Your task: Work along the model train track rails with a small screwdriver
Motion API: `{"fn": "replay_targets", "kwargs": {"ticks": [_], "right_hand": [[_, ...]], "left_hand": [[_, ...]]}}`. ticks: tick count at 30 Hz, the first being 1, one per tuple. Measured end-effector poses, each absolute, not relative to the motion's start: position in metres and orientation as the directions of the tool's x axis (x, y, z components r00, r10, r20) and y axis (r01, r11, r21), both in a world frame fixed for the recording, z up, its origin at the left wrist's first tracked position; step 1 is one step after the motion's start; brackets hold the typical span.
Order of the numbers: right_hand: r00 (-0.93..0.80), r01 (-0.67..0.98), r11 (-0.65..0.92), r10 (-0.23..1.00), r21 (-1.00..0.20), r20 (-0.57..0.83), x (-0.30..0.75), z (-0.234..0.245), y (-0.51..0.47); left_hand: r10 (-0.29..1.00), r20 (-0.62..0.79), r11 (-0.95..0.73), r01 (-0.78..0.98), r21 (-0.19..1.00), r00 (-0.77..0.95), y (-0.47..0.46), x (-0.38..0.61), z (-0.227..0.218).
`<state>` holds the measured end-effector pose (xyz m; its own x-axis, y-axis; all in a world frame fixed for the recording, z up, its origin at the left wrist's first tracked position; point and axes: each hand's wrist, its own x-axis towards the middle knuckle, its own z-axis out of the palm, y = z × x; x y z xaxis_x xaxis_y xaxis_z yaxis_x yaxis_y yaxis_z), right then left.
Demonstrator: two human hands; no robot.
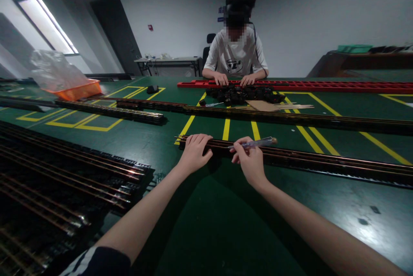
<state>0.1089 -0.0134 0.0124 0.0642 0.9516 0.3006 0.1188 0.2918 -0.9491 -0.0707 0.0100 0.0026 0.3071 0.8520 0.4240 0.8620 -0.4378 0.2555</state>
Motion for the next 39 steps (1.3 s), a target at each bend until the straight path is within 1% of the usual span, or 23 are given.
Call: {"fn": "replay_targets", "kwargs": {"ticks": [10,24,39], "right_hand": [[0.064,0.101,0.305,0.948,-0.947,0.312,0.1084,0.0129,-0.0133],[0.06,0.134,0.306,0.947,-0.943,0.316,0.1086,0.0143,-0.0143],[0.064,0.123,0.303,0.948,-0.945,0.312,0.1081,0.0149,-0.0148]], "left_hand": [[0.853,0.42,-0.441,0.856,0.269,0.308,0.009,-0.0724,0.0029],[0.854,0.42,-0.438,0.859,0.264,0.307,0.0097,-0.0725,0.0018],[0.854,0.419,-0.438,0.86,0.263,0.308,0.0095,-0.072,0.0031]]}}
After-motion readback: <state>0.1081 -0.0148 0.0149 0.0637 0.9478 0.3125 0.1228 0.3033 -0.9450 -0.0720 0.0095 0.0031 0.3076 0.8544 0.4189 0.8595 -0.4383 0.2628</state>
